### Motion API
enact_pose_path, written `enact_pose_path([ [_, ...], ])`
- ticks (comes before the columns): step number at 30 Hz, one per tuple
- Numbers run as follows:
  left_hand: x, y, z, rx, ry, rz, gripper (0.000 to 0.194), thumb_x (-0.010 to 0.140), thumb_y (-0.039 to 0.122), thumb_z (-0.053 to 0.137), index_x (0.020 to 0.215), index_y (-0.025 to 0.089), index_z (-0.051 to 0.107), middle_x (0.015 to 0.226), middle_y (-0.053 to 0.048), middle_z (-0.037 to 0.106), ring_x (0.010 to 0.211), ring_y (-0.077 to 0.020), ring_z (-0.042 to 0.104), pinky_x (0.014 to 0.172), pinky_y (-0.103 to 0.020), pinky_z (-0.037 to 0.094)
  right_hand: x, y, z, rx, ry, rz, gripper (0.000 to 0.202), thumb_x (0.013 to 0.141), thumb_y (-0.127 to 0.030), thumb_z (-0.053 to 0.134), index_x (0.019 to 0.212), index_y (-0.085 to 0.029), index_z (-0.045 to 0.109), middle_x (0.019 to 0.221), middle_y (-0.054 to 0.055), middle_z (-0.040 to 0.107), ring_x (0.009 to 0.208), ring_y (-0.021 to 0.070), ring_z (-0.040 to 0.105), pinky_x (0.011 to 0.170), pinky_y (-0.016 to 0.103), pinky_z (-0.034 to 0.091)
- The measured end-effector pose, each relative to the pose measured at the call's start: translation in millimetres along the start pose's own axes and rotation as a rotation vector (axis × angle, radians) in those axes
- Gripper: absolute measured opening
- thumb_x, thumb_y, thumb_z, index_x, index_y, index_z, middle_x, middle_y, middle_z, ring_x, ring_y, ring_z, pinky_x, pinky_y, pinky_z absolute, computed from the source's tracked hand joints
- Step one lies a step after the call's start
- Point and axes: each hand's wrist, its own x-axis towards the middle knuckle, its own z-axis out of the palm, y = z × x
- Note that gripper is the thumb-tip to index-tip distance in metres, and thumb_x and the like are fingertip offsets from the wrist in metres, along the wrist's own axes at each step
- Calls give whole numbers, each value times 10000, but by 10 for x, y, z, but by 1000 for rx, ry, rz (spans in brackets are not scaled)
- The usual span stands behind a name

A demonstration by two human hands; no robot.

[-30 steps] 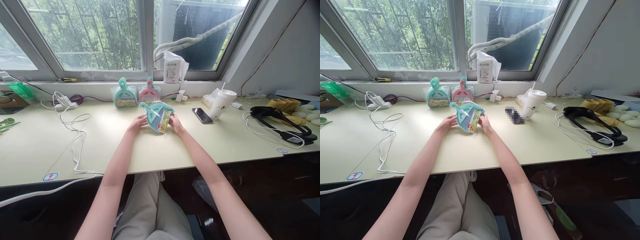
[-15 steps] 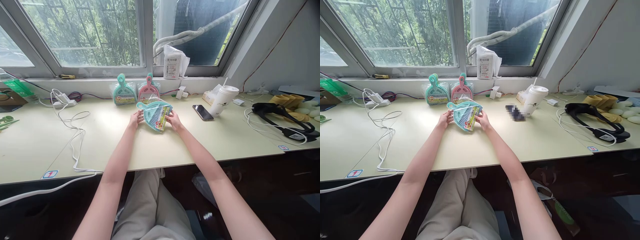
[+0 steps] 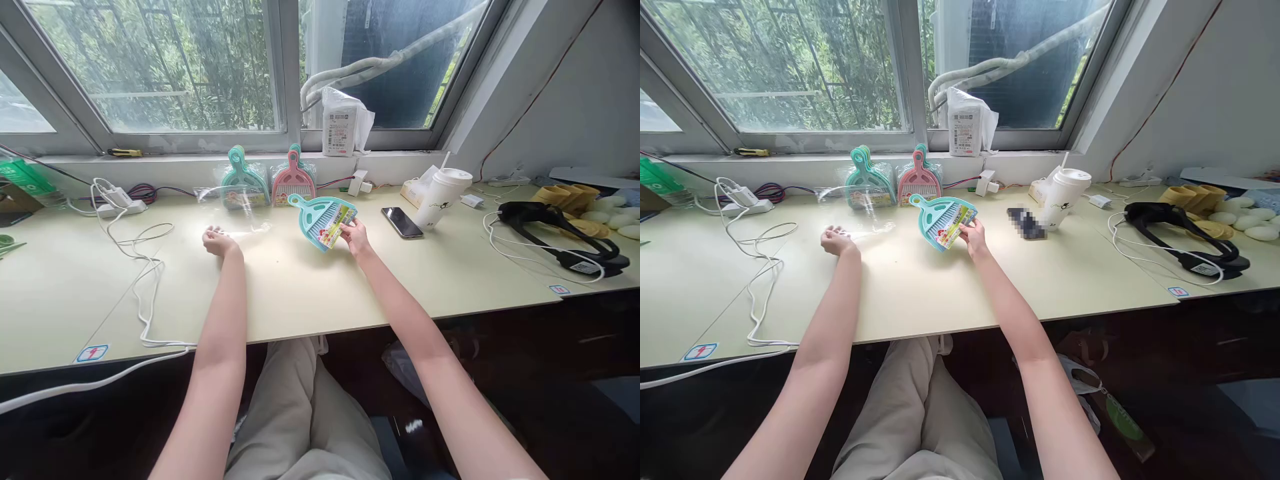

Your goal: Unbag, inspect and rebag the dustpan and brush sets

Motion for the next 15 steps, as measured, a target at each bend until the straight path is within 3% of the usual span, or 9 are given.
enact_pose_path([
  [2,-12,64,-106,113,81,159,448,910,54,268,1294,145,480,1262,-166,597,1255,-190,557,1125,-404,371,8,25,-19,29,23,-3,293,712,-56,607,948,-221,550,964,15,692,917,151,689,927,344,581],
  [3,-55,99,-138,142,66,236,506,894,34,282,1369,158,407,1326,-171,554,1327,-205,490,1181,-451,270,5,43,-18,39,30,-2,296,711,-53,601,948,-222,548,972,15,691,921,150,688,930,343,581],
  [4,-119,133,-150,140,22,294,550,891,35,297,1423,171,333,1377,-173,513,1370,-215,439,1202,-476,207,-2,62,-10,45,37,0,299,711,-53,598,952,-223,547,978,15,690,922,150,687,931,345,581],
  [6,-301,181,-104,48,-97,364,596,900,83,361,1470,204,241,1447,-158,445,1409,-220,380,1203,-455,219,-24,96,20,48,48,2,303,713,-56,602,956,-227,543,987,14,688,926,151,687,933,351,582],
  [8,-539,176,22,-65,-332,365,600,908,171,452,1469,244,251,1483,-123,410,1414,-218,366,1177,-397,291,-49,118,60,49,40,5,299,722,-64,612,961,-231,542,993,14,689,939,152,688,936,352,582],
  [9,-671,147,101,-108,-477,285,556,914,215,469,1443,252,300,1455,-109,446,1379,-211,413,1144,-368,344,-60,123,79,50,26,8,297,728,-69,618,964,-232,543,990,13,692,945,152,689,936,349,582],
  [12,-1033,-27,305,-146,-930,-183,377,942,387,428,1262,202,497,1186,-109,624,1116,-220,618,954,-349,507,-77,123,124,38,-57,40,286,751,-72,632,978,-229,559,958,8,709,927,148,699,908,329,589],
  [13,-1117,-97,345,-109,-1037,-284,364,926,421,453,1187,185,546,1080,-103,651,1023,-226,647,891,-358,534,-77,122,133,25,-81,61,270,764,-73,635,976,-225,567,942,8,716,901,144,705,884,315,594],
  [15,-1198,-213,378,-77,-1105,-316,299,854,363,582,1096,186,581,927,-58,661,878,-201,659,811,-339,549,-67,121,139,-30,-127,123,191,809,-107,636,963,-209,584,912,18,732,826,143,716,808,294,607],
])
